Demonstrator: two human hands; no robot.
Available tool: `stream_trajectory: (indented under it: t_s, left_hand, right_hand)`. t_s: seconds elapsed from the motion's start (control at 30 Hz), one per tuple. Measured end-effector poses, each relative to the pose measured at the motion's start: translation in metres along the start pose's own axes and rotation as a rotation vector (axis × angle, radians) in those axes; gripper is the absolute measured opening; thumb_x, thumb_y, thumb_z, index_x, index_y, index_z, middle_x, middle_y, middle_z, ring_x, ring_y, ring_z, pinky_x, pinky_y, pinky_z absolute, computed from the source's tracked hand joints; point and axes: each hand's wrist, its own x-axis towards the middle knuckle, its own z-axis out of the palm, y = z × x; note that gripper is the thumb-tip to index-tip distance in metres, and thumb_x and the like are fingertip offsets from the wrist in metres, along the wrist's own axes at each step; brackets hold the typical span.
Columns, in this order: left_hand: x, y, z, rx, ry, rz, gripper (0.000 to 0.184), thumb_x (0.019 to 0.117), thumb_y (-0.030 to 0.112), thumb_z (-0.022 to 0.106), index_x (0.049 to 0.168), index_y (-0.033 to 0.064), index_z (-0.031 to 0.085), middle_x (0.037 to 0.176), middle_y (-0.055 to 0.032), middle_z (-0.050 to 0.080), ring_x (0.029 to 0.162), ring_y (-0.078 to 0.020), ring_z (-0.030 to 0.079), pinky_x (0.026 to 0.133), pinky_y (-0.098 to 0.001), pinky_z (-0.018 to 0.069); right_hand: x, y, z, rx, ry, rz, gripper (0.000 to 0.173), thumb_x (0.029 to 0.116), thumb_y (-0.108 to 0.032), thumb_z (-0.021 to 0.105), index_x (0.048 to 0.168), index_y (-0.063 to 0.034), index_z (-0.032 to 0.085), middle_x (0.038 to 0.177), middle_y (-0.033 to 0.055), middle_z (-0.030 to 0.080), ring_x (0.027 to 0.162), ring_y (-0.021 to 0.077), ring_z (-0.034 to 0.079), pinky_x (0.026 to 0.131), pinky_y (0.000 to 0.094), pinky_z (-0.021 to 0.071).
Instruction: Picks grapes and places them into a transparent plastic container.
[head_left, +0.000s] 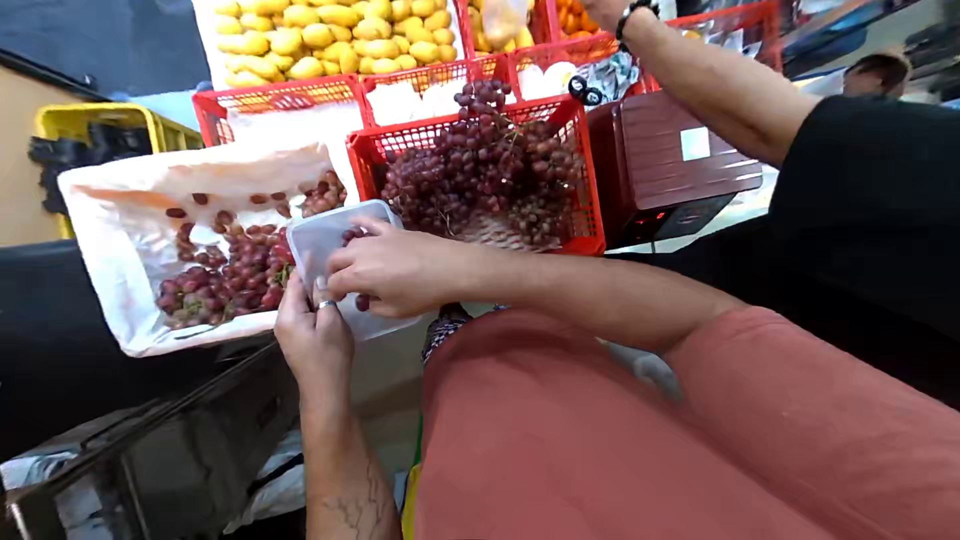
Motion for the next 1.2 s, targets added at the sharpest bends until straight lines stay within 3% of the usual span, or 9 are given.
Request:
stream_trajectory:
  t_s: [0.07, 0.17, 0.33, 0.5, 0.6, 0.7, 0.83, 0.9, 1.2]
  left_hand:
    - [0.001, -0.002, 0.002, 0.017, 0.021, 0.017, 0.033, 0.1083, 0.020, 0.043, 0.129, 0.0050, 0.063, 0.105, -0.0089, 0.069, 0.091, -0.0096, 0.065, 0.082, -0.0320, 0.0544]
    - [-0.001, -0.003, 0.001, 0.025, 0.020, -0.021, 0.038, 0.1094, 0.021, 0.043, 0.141, 0.0080, 0.059, 0.124, -0.0111, 0.069, 0.104, -0.0102, 0.067, 0.092, -0.0314, 0.0541]
    - [0.001, -0.004, 0.001, 0.039, 0.026, -0.051, 0.039, 0.1090, 0.020, 0.041, 0.143, 0.0133, 0.058, 0.127, -0.0089, 0.068, 0.106, -0.0110, 0.066, 0.093, -0.0340, 0.0539]
    - [0.000, -0.003, 0.002, 0.049, 0.037, -0.081, 0.039, 0.1091, 0.020, 0.042, 0.144, 0.0145, 0.057, 0.124, -0.0074, 0.069, 0.101, -0.0104, 0.067, 0.089, -0.0333, 0.0544]
    - [0.001, -0.005, 0.003, 0.059, 0.035, -0.086, 0.039, 0.1092, 0.021, 0.041, 0.144, 0.0139, 0.057, 0.129, -0.0080, 0.068, 0.109, -0.0124, 0.067, 0.095, -0.0367, 0.0535]
    - [-0.001, -0.006, 0.003, 0.062, 0.039, -0.096, 0.040, 0.1098, 0.024, 0.041, 0.145, 0.0141, 0.057, 0.131, -0.0086, 0.067, 0.111, -0.0130, 0.066, 0.097, -0.0370, 0.0531]
    - [0.001, -0.002, 0.005, 0.049, 0.058, -0.089, 0.039, 0.1090, 0.021, 0.042, 0.144, 0.0136, 0.057, 0.129, -0.0094, 0.068, 0.110, -0.0140, 0.067, 0.096, -0.0381, 0.0533]
    - [0.000, -0.003, 0.003, 0.064, 0.056, -0.100, 0.039, 0.1093, 0.022, 0.042, 0.144, 0.0133, 0.057, 0.130, -0.0096, 0.067, 0.112, -0.0153, 0.066, 0.098, -0.0397, 0.0532]
    - [0.001, 0.001, 0.006, 0.059, 0.062, -0.113, 0.039, 0.1090, 0.021, 0.042, 0.144, 0.0143, 0.058, 0.126, -0.0091, 0.068, 0.106, -0.0144, 0.067, 0.093, -0.0385, 0.0540]
  right_hand:
    - [-0.005, 0.009, -0.005, 0.058, 0.103, -0.006, 0.030, 0.0872, 0.000, 0.065, 0.113, -0.0100, 0.076, 0.120, 0.0049, 0.072, 0.121, 0.0195, 0.064, 0.119, 0.0500, 0.0374]
    - [-0.046, 0.025, -0.026, 0.270, 0.392, 0.347, 0.020, 0.0958, -0.002, 0.056, 0.105, -0.0025, 0.074, 0.107, 0.0073, 0.072, 0.100, 0.0132, 0.069, 0.089, 0.0334, 0.0582]
    - [-0.120, 0.118, 0.038, 0.289, -0.240, 1.109, 0.034, 0.1003, -0.027, 0.063, 0.128, -0.0083, 0.066, 0.116, 0.0182, 0.070, 0.107, 0.0356, 0.068, 0.093, 0.0622, 0.0530]
    - [-0.116, 0.136, 0.092, 0.380, -0.090, 1.355, 0.046, 0.0920, -0.031, 0.069, 0.125, -0.0012, 0.060, 0.114, 0.0241, 0.068, 0.106, 0.0411, 0.067, 0.089, 0.0650, 0.0527]
    - [-0.133, 0.131, 0.088, 0.608, 0.156, 1.310, 0.070, 0.0873, -0.026, 0.080, 0.143, -0.0059, 0.044, 0.115, 0.0197, 0.068, 0.104, 0.0342, 0.069, 0.090, 0.0568, 0.0566]
    - [-0.145, 0.142, 0.075, 0.692, 0.080, 1.294, 0.078, 0.0871, -0.042, 0.081, 0.146, -0.0030, 0.048, 0.128, 0.0223, 0.065, 0.116, 0.0351, 0.065, 0.100, 0.0569, 0.0520]
    - [-0.124, 0.152, 0.078, 0.606, -0.084, 1.145, 0.042, 0.1001, -0.038, 0.067, 0.120, -0.0008, 0.070, 0.105, 0.0150, 0.074, 0.092, 0.0249, 0.072, 0.089, 0.0467, 0.0582]
    - [-0.108, 0.143, 0.072, 0.492, -0.085, 1.181, 0.030, 0.0991, -0.031, 0.065, 0.106, -0.0036, 0.075, 0.093, 0.0132, 0.074, 0.085, 0.0264, 0.071, 0.083, 0.0515, 0.0572]
    - [-0.048, 0.132, -0.028, -0.102, -0.192, 1.014, 0.039, 0.1050, -0.034, 0.047, 0.103, -0.0048, 0.072, 0.103, 0.0198, 0.071, 0.101, 0.0395, 0.069, 0.082, 0.0645, 0.0535]
